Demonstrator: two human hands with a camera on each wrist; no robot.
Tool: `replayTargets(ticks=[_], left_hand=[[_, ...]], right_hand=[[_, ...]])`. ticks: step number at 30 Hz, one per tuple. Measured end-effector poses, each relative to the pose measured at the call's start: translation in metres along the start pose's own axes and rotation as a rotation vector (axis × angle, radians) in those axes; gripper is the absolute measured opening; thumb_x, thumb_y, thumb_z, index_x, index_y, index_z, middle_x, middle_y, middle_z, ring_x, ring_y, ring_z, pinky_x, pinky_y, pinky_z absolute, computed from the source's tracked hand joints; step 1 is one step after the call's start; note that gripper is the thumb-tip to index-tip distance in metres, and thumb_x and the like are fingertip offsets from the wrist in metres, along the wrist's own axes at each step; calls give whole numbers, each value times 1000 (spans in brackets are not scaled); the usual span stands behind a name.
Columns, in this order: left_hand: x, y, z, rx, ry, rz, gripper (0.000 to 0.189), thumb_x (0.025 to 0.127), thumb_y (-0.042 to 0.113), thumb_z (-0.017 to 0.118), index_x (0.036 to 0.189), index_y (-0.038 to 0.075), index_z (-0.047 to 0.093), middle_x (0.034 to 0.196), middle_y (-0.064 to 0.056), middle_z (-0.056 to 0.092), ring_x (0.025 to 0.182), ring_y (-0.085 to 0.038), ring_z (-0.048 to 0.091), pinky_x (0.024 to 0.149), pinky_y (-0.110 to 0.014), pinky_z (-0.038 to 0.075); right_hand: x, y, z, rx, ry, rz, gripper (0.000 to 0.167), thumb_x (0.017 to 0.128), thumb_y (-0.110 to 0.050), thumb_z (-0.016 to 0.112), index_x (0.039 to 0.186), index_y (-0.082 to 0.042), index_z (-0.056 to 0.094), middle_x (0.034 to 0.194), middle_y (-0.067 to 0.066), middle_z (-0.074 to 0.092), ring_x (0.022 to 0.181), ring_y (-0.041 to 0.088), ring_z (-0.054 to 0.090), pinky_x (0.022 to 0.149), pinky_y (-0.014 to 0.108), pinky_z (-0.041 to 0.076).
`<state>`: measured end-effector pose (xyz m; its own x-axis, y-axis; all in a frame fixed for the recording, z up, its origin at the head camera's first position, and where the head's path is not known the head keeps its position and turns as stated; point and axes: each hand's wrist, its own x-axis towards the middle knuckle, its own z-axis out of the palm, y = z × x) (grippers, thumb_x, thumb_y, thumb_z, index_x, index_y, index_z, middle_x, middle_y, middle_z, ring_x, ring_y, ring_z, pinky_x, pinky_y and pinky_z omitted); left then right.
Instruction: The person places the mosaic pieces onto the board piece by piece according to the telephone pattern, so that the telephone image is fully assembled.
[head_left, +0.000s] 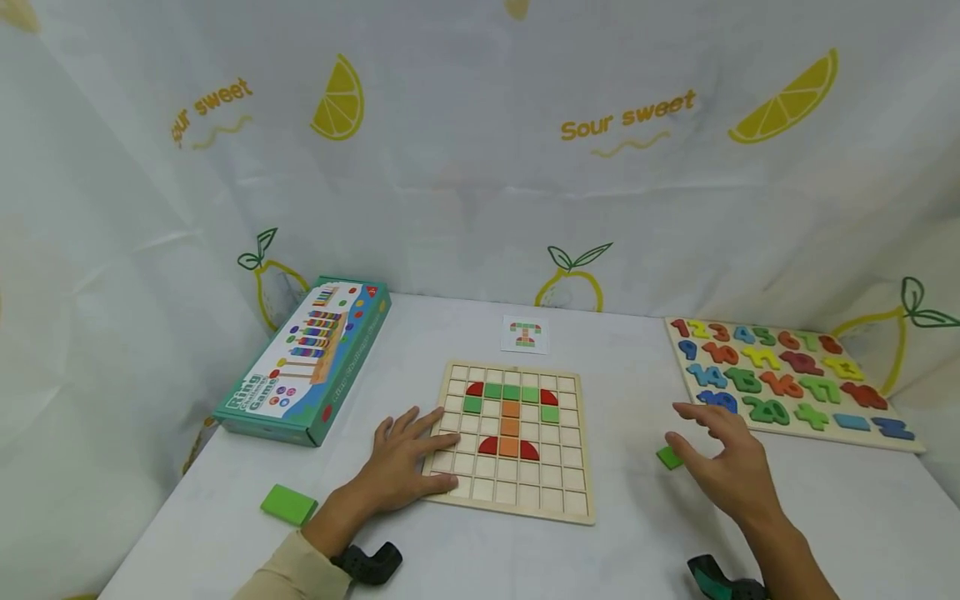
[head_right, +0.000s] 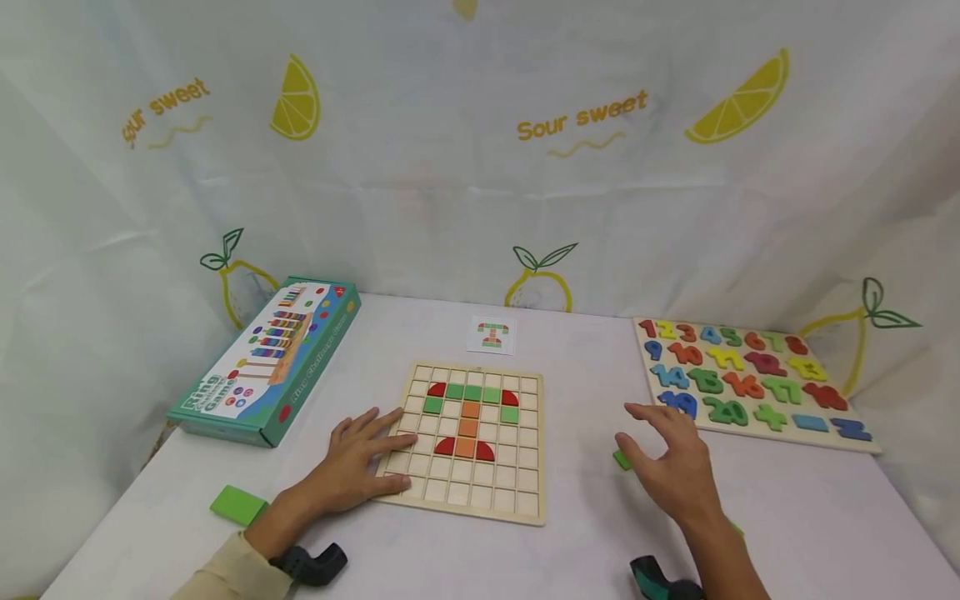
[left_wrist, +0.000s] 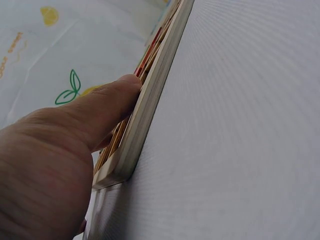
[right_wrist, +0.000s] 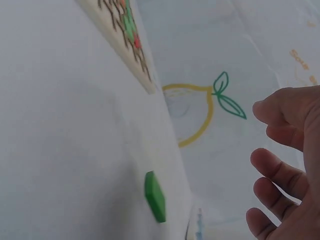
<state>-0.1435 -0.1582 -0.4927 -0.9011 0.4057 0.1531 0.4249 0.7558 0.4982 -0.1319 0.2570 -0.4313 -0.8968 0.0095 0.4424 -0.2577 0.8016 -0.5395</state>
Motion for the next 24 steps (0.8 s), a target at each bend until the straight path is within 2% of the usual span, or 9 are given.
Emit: replayTargets(ticks=[8, 15, 18, 24], left_hand=[[0, 0, -1, 1, -3, 6, 64, 80, 59, 69, 133, 25, 61, 153, -2, 33, 141, -38, 18, 104, -64, 5], [0, -1, 0, -1, -5, 10, 64, 80, 60, 68, 134, 25, 61, 153, -3, 33, 141, -38, 17, 104, -64, 5], [0, -1, 1, 3, -7, 6, 64, 80, 60, 68, 134, 25, 61, 153, -3, 33, 141, -38, 17, 104, -63, 5], [0, -1, 1, 4, 13, 14, 64, 79, 58, 70, 133, 24, 62, 153, -3, 34, 140, -39, 19, 103, -64, 6]], right_hand=[[-8, 25, 13, 3, -121, 106, 42, 83, -9, 74, 122, -1, 63, 113, 20, 61, 107, 37, 48, 83, 58, 41], [-13, 37, 17, -36, -260, 178, 47, 82, -15, 76, 125, -1, 61, 112, 20, 61, 105, 37, 47, 85, 59, 42], [-14, 40, 18, -45, -274, 153, 46, 82, -12, 75, 124, 0, 61, 111, 19, 62, 105, 38, 48, 85, 59, 41], [-15, 42, 22, -73, -229, 106, 42, 81, -3, 72, 122, 1, 62, 110, 20, 64, 108, 41, 51, 88, 60, 41]])
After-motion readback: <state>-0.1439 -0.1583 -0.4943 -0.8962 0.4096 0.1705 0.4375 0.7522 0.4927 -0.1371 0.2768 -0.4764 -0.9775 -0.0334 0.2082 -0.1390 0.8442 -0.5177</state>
